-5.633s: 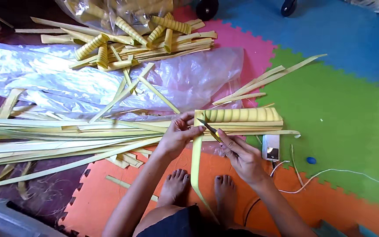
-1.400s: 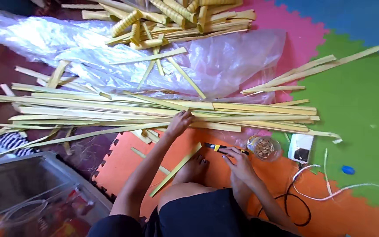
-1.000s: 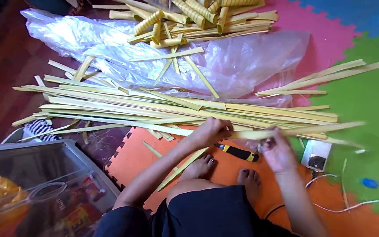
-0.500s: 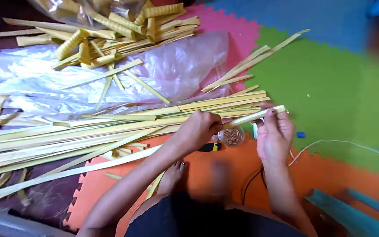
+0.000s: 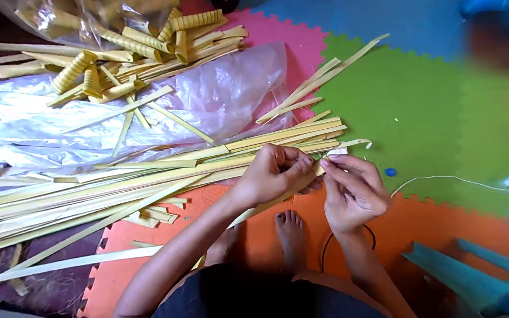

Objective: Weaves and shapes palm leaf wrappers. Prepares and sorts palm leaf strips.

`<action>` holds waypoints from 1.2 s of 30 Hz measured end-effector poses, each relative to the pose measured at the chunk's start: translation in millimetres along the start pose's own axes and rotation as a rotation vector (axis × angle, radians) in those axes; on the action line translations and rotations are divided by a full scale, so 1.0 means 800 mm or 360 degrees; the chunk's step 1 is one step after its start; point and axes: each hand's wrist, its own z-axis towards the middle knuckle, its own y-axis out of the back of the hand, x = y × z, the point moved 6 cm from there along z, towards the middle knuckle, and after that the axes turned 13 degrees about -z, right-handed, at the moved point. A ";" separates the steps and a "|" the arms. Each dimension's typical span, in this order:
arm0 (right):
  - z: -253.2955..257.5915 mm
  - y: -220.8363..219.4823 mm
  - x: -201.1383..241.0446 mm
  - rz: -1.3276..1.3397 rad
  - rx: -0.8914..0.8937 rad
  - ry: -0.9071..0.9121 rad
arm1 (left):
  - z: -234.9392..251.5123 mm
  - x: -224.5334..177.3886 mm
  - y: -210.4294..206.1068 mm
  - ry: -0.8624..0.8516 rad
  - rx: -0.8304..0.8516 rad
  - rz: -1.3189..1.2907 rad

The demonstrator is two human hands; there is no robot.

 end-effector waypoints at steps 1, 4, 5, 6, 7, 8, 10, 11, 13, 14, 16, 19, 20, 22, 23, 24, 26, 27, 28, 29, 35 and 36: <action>0.001 0.000 0.003 -0.0033 0.0012 0.0052 | -0.001 -0.001 0.000 -0.0013 0.0006 -0.0013; 0.004 -0.001 0.001 0.0010 0.0098 0.0017 | -0.004 -0.005 0.002 -0.0153 -0.0047 0.0147; 0.005 -0.002 -0.005 0.0112 0.0170 -0.0105 | -0.005 -0.006 0.003 -0.0224 -0.0079 0.0266; 0.006 -0.004 -0.012 0.0255 0.0270 -0.0279 | -0.007 -0.008 0.004 -0.0285 -0.0120 0.0399; 0.007 -0.007 -0.020 0.0417 0.0389 -0.0470 | -0.008 -0.009 0.004 -0.0332 -0.0164 0.0528; 0.008 -0.011 -0.025 0.0552 0.0501 -0.0654 | -0.008 -0.011 0.004 -0.0355 -0.0199 0.0628; 0.010 -0.020 -0.029 0.0657 0.0635 -0.0861 | -0.008 -0.011 0.001 -0.0379 -0.0218 0.0730; 0.011 -0.021 -0.029 0.0644 0.0595 -0.0854 | -0.009 -0.010 -0.002 -0.0385 -0.0195 0.0736; 0.014 -0.019 -0.025 0.0552 0.0452 -0.0707 | -0.009 -0.010 -0.008 -0.0408 -0.0146 0.0720; 0.016 -0.017 -0.021 0.0485 0.0393 -0.0617 | -0.010 -0.011 -0.009 -0.0420 -0.0135 0.0709; 0.017 -0.017 -0.015 0.0393 0.0323 -0.0505 | -0.011 -0.012 -0.009 -0.0456 -0.0127 0.0645; 0.010 -0.023 -0.022 0.0613 0.0366 -0.0686 | -0.013 -0.011 -0.005 -0.0540 -0.0147 0.0551; 0.006 -0.025 -0.024 0.0695 0.0411 -0.0762 | -0.012 -0.012 -0.002 -0.0547 -0.0172 0.0520; 0.001 -0.024 -0.023 0.0680 0.0386 -0.0719 | -0.009 -0.010 0.006 -0.0477 -0.0243 0.0465; 0.000 -0.020 -0.019 0.0576 0.0315 -0.0596 | -0.008 -0.007 0.009 -0.0416 -0.0279 0.0446; 0.001 -0.014 -0.012 0.0418 0.0233 -0.0430 | -0.007 -0.005 0.012 -0.0347 -0.0298 0.0427; 0.002 -0.006 0.007 0.0128 0.0118 -0.0068 | -0.007 -0.006 0.015 -0.0243 -0.0271 0.0400; 0.002 -0.005 0.014 0.0014 0.0104 0.0080 | -0.008 -0.008 0.016 -0.0220 -0.0236 0.0403; 0.002 -0.005 0.018 -0.0084 0.0109 0.0194 | -0.008 -0.011 0.016 -0.0188 -0.0190 0.0396; 0.002 -0.006 0.020 -0.0151 0.0131 0.0279 | -0.010 -0.014 0.016 -0.0165 -0.0132 0.0359; 0.023 -0.012 -0.003 0.0160 0.0548 -0.0257 | -0.015 -0.016 0.014 -0.0239 -0.0159 0.0450; 0.025 -0.017 -0.010 0.0308 0.0692 -0.0463 | -0.015 -0.016 0.013 -0.0257 -0.0214 0.0569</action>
